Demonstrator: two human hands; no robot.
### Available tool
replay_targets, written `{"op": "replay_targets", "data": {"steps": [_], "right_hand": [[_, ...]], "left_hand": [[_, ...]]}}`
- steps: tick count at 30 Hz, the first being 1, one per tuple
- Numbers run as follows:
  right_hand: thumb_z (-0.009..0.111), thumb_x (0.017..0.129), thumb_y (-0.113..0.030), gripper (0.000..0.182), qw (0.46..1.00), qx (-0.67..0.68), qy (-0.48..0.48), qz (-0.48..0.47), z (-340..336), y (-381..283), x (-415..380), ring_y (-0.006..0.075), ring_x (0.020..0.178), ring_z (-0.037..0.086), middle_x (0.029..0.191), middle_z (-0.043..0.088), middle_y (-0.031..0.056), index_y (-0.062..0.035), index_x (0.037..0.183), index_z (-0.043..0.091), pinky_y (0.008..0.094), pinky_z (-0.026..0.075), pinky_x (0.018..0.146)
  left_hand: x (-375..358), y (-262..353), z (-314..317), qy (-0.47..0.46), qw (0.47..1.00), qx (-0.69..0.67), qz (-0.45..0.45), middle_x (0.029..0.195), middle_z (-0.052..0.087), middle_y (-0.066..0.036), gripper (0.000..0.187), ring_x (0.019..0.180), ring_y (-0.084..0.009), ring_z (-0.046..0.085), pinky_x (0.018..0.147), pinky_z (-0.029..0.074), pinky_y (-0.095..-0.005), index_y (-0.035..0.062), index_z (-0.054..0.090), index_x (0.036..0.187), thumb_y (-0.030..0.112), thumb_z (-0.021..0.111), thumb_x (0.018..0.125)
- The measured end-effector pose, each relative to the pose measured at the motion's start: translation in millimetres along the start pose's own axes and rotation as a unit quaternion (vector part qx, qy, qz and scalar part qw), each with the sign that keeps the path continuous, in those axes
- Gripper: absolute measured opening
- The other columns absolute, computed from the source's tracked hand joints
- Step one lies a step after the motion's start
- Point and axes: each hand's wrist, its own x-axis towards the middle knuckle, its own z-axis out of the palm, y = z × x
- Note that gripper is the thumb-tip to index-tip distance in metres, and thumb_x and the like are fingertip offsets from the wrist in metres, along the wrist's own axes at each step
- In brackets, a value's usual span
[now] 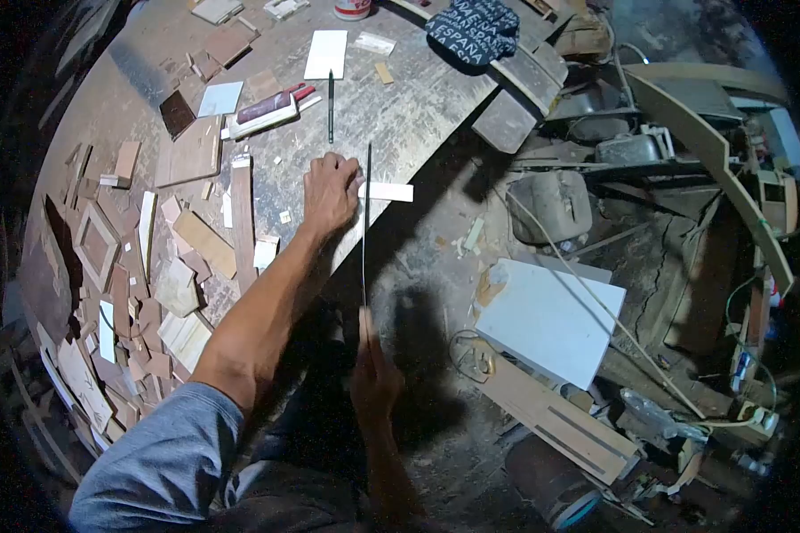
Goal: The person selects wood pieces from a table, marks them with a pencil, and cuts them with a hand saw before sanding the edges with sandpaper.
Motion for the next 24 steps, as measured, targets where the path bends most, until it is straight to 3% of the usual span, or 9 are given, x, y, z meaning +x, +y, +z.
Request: {"op": "replay_targets", "data": {"steps": [2,5,8,10,13,18,21,24], "right_hand": [[0.065,0.099,-0.005,0.035,0.999,-0.031,-0.021,0.013,7,-3,20,0.023,0.086,0.075,0.104,0.075,0.0243,0.0043,0.132,0.064,0.0306,0.056,0.071],[0.064,0.099,-0.007,0.034,0.997,0.031,0.058,-0.04,15,15,-16,0.0194,0.081,0.072,0.102,0.075,0.0241,0.0045,0.131,0.065,0.03,0.055,0.069],[0.063,0.099,-0.009,0.034,0.999,0.033,0.008,0.027,12,14,-13,0.0198,0.082,0.073,0.105,0.074,0.0245,0.0045,0.13,0.065,0.0308,0.055,0.071],[0.063,0.099,-0.009,0.034,0.999,0.034,0.007,0.02,6,9,-7,0.0201,0.085,0.073,0.106,0.075,0.0239,0.0041,0.131,0.064,0.0309,0.056,0.073],[0.063,0.099,-0.01,0.035,1.0,0.014,0.01,0.021,-2,12,-14,0.0196,0.087,0.074,0.106,0.075,0.0229,0.0039,0.131,0.064,0.0306,0.056,0.074],[0.064,0.099,-0.01,0.033,0.999,0.022,0.013,0.031,-13,21,-39,0.0185,0.086,0.073,0.103,0.076,0.0225,0.0039,0.129,0.066,0.0301,0.056,0.073],[0.064,0.099,-0.01,0.032,0.998,0.051,0.013,0.033,-15,15,-50,0.018,0.086,0.073,0.102,0.076,0.0224,0.004,0.127,0.067,0.0302,0.056,0.073],[0.065,0.098,-0.009,0.031,0.998,0.056,0.013,0.031,-15,23,-69,0.0171,0.085,0.073,0.1,0.076,0.0219,0.004,0.126,0.068,0.0303,0.056,0.072]], "left_hand": [[-8,1,3,0.008,1.0,0.003,-0.001,0.107,0.056,-0.012,0.014,0.105,-0.0349,0.051,0.086,0.04,-0.0488,0.0127,0.066,0.102,0.018,0.067,0.09],[1,-1,1,0.016,1.0,0.005,0.012,0.106,0.056,-0.012,0.014,0.105,-0.0339,0.051,0.086,0.04,-0.0476,0.0125,0.066,0.102,0.018,0.068,0.09],[-4,-2,5,0.013,1.0,-0.012,0.006,0.107,0.057,-0.012,0.013,0.104,-0.0358,0.052,0.086,0.041,-0.0492,0.0116,0.065,0.102,0.02,0.065,0.092],[0,-4,0,0.011,1.0,-0.016,0.005,0.107,0.058,-0.012,0.013,0.106,-0.035,0.052,0.089,0.041,-0.0478,0.0107,0.067,0.103,0.018,0.066,0.092],[4,-19,-6,0.0,0.989,-0.142,0.03,0.105,0.061,-0.012,0.016,0.106,-0.0348,0.053,0.092,0.042,-0.0476,0.01,0.069,0.104,0.021,0.066,0.093],[-23,-7,-38,-0.056,0.98,0.006,0.193,0.102,0.063,-0.013,0.016,0.104,-0.0335,0.055,0.094,0.043,-0.0446,0.005,0.073,0.102,0.01,0.064,0.09],[-44,-3,-40,-0.044,0.979,0.023,0.198,0.101,0.062,-0.013,0.017,0.104,-0.0334,0.055,0.092,0.043,-0.0442,0.0035,0.073,0.102,0.006,0.064,0.088],[-68,0,-42,-0.018,0.991,-0.023,0.134,0.101,0.06,-0.015,0.017,0.102,-0.0344,0.055,0.089,0.044,-0.0446,0.0018,0.071,0.101,0.003,0.063,0.086]]}}
